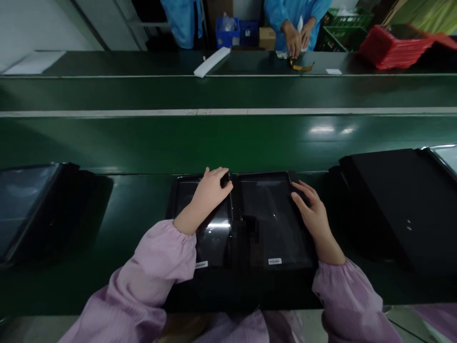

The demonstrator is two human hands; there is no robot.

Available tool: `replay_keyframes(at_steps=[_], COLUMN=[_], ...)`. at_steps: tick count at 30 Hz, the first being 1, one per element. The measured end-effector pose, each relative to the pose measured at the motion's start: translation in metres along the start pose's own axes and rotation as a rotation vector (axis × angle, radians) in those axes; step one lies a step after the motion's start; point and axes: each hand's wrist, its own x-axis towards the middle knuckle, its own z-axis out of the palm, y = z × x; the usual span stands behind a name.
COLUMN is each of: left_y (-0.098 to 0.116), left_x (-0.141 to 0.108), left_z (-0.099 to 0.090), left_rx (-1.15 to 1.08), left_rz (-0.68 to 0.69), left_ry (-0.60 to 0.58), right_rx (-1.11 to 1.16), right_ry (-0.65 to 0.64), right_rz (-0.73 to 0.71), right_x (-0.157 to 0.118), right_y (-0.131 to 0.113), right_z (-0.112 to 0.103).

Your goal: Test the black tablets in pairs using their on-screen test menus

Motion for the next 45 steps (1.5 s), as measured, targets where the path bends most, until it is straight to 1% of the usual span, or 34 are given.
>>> replay_keyframes(at_steps=[2,3,5,7,8,10,11,12,14,15,18,20,22,24,26,29,32,35,37,39,41,43,45], left_y=[-0.014,-0.026,-0.059,-0.096,-0.113,-0.141,-0.149,-0.155,-0.157,-0.155,-0.143,-0.134,-0.128,-0.125,-0.123,-0.121,-0.119,-0.116,-0.114,-0.113,-0.114,-0.116,-0.119], left_x=[-0.019,-0.033,-0.071,-0.116,-0.139,-0.176,-0.188,-0.195,-0.195,-0.191,-0.176,-0.173,-0.176,-0.181,-0.185,-0.188,-0.190,-0.186,-0.179,-0.167,-0.156,-0.149,-0.147], left_z=[-0.022,-0.035,-0.059,-0.077,-0.082,-0.086,-0.086,-0.085,-0.083,-0.083,-0.087,-0.089,-0.089,-0.086,-0.084,-0.082,-0.078,-0.070,-0.063,-0.056,-0.051,-0.049,-0.049], left_rx=[-0.093,-0.159,-0.237,-0.280,-0.281,-0.250,-0.233,-0.208,-0.139,-0.108,-0.065,-0.018,0.077,0.156,0.195,0.243,0.279,0.251,0.191,0.108,-0.003,-0.152,-0.299], left_rz=[-0.006,-0.014,-0.036,-0.111,-0.164,-0.287,-0.308,-0.309,-0.268,-0.235,-0.168,-0.159,-0.153,-0.134,-0.120,-0.093,-0.094,-0.144,-0.188,-0.236,-0.282,-0.317,-0.338], left_ry=[0.060,0.108,0.209,0.275,0.253,0.135,0.074,0.008,-0.106,-0.137,-0.175,-0.209,-0.238,-0.251,-0.257,-0.246,-0.229,-0.166,-0.051,0.083,0.200,0.277,0.337], right_rx=[0.029,0.038,0.045,0.036,0.020,-0.041,-0.069,-0.090,-0.106,-0.107,-0.122,-0.157,-0.200,-0.234,-0.243,-0.226,-0.217,-0.166,-0.145,-0.156,-0.163,-0.158,-0.171], right_ry=[-0.010,-0.017,-0.029,-0.044,-0.054,-0.061,-0.054,-0.045,-0.025,-0.019,-0.028,-0.034,-0.041,-0.063,-0.092,-0.126,-0.150,-0.124,-0.130,-0.176,-0.220,-0.241,-0.242], right_rz=[0.026,0.038,0.055,0.064,0.066,0.047,0.032,0.015,-0.008,-0.019,-0.086,-0.188,-0.320,-0.442,-0.525,-0.581,-0.592,-0.609,-0.634,-0.657,-0.671,-0.673,-0.665], right_x=[-0.012,-0.022,-0.046,-0.072,-0.084,-0.100,-0.105,-0.107,-0.106,-0.104,-0.102,-0.106,-0.113,-0.118,-0.120,-0.118,-0.116,-0.115,-0.114,-0.113,-0.111,-0.110,-0.110], right_y=[0.000,-0.001,-0.002,-0.004,-0.005,-0.006,-0.006,-0.005,-0.004,-0.003,-0.004,-0.008,-0.013,-0.019,-0.023,-0.026,-0.025,-0.024,-0.025,-0.025,-0.026,-0.026,-0.025], right_z=[-0.009,-0.015,-0.028,-0.038,-0.041,-0.043,-0.041,-0.039,-0.035,-0.033,-0.036,-0.042,-0.047,-0.049,-0.048,-0.044,-0.041,-0.040,-0.040,-0.043,-0.047,-0.048,-0.046])
